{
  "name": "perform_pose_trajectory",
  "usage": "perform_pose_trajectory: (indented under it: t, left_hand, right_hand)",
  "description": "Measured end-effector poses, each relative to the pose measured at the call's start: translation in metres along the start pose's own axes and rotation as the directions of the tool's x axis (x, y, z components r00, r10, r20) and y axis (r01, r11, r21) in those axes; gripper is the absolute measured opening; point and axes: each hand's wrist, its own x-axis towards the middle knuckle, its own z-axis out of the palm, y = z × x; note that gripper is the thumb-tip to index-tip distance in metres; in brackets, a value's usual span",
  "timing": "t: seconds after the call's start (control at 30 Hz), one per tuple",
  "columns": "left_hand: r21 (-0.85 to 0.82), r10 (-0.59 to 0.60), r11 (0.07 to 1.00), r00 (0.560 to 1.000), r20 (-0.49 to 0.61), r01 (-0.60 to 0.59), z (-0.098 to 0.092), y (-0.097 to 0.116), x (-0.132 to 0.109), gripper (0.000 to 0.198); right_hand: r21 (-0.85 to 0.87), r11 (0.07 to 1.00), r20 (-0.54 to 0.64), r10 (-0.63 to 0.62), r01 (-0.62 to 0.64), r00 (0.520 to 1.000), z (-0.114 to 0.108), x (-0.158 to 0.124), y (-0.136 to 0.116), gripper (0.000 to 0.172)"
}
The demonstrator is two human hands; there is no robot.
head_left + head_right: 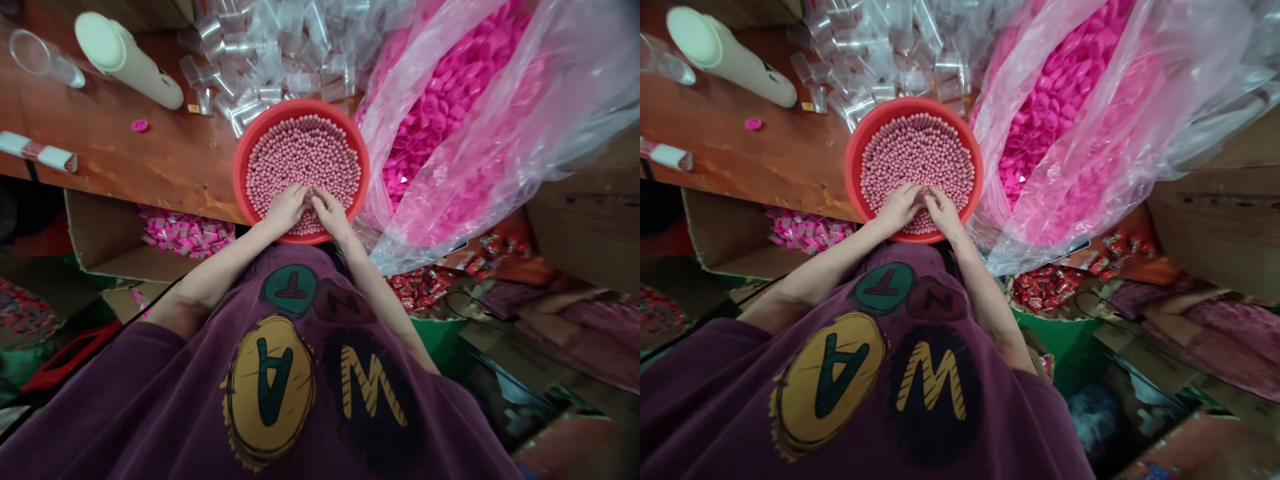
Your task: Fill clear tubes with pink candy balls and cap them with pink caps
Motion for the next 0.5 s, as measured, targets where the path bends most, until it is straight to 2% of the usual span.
perform_pose_trajectory:
  t: [0.1, 0.2, 0.3, 0.4, 0.5]
  left_hand:
    - [0.099, -0.030, 0.995, 0.999, 0.044, 0.025, -0.013, -0.003, 0.010, 0.039]
    - [0.236, -0.079, 0.970, 0.995, 0.069, 0.060, -0.023, -0.007, 0.025, 0.043]
    - [0.303, -0.096, 0.951, 0.990, 0.104, 0.060, -0.021, -0.009, 0.042, 0.049]
    - [0.263, -0.067, 0.964, 0.987, 0.144, 0.027, -0.006, -0.006, 0.055, 0.051]
    - [0.104, -0.030, 0.994, 0.996, 0.086, 0.021, 0.011, -0.002, 0.061, 0.049]
  right_hand:
    - [0.032, 0.997, 0.019, 0.066, -0.067, 0.998, -0.006, -0.010, -0.004, 0.069]
    - [-0.003, 0.999, -0.002, 0.043, -0.043, 0.999, -0.010, -0.020, -0.009, 0.062]
    - [-0.071, 0.997, -0.070, -0.008, 0.003, 0.998, -0.018, -0.029, -0.011, 0.055]
    - [-0.066, 0.997, -0.242, -0.063, 0.048, 0.968, -0.043, -0.031, -0.006, 0.050]
    - [-0.097, 0.995, -0.479, -0.068, 0.024, 0.875, -0.091, -0.022, 0.005, 0.049]
